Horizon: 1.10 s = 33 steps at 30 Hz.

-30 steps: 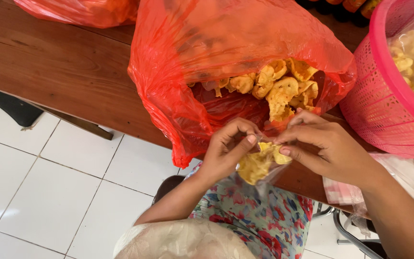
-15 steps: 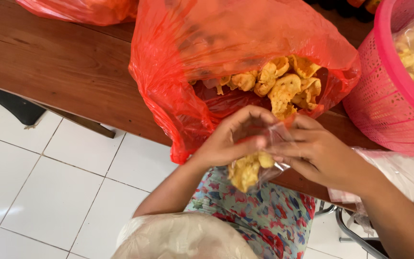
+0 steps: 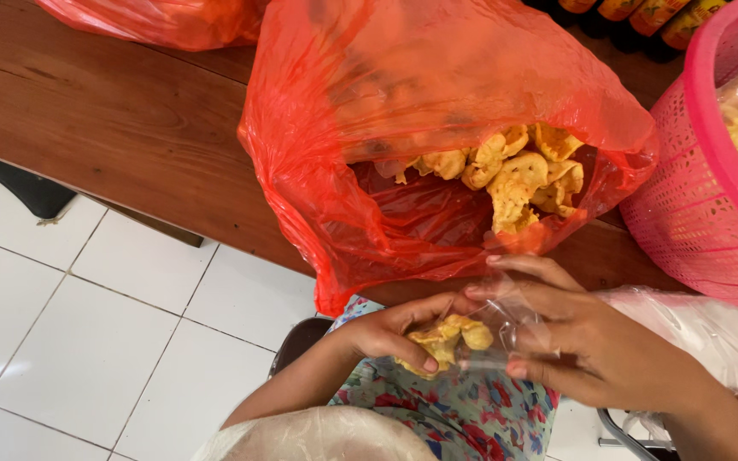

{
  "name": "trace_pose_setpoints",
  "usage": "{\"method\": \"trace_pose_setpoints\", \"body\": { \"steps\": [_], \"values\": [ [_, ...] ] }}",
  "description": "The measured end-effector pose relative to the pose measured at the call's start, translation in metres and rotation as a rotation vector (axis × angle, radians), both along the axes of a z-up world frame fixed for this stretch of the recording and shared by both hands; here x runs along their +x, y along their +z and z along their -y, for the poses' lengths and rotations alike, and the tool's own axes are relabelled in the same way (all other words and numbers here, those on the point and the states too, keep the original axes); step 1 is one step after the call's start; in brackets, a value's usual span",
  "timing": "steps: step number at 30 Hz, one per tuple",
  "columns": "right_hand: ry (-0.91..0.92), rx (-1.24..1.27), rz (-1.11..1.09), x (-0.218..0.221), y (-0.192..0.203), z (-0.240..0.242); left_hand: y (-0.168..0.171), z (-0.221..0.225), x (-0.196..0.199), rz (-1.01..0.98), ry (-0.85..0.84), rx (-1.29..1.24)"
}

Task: The person repeatedly takes fried snacks from a large red plastic bag and places them into small clear plastic bags. They open each small bag, fill it with several pieces, and set the filled bag aside on the table. The process is repeated continuously throughout the clip.

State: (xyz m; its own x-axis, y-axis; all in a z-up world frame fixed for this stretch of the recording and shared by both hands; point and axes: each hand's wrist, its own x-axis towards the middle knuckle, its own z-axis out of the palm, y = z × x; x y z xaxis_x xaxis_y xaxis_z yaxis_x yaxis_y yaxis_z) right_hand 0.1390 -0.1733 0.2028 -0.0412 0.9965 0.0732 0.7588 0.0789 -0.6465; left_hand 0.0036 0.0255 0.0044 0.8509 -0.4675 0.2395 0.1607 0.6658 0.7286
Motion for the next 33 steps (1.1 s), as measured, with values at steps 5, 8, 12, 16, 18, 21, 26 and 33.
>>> {"method": "trace_pose_setpoints", "body": {
  "steps": [5,8,12,16,18,21,26,33],
  "values": [
    [0.061,0.132,-0.107,0.006,0.005,-0.017,-0.007,-0.01,-0.006,0.073,0.049,0.011],
    [-0.156,0.129,-0.12,0.042,0.015,-0.047,-0.015,-0.018,-0.014,0.1,0.113,-0.159],
    [-0.065,-0.092,0.381,0.079,0.022,-0.118,-0.024,-0.031,-0.026,0.068,0.345,-0.06],
    [-0.272,0.059,0.527,0.1,0.044,-0.178,-0.028,-0.041,-0.042,-0.079,0.5,-0.101],
    [-0.186,0.266,0.399,0.103,0.053,-0.19,-0.03,-0.049,-0.051,-0.084,0.49,-0.249],
    [-0.16,0.3,0.484,0.1,0.053,-0.196,-0.031,-0.058,-0.062,-0.021,0.545,-0.294],
    [-0.102,0.33,0.619,0.105,0.041,-0.197,-0.032,-0.057,-0.061,-0.029,0.539,-0.292],
    [-0.244,-0.005,0.578,0.137,0.007,-0.206,-0.026,-0.051,-0.055,-0.091,0.475,-0.261]
  ]
}}
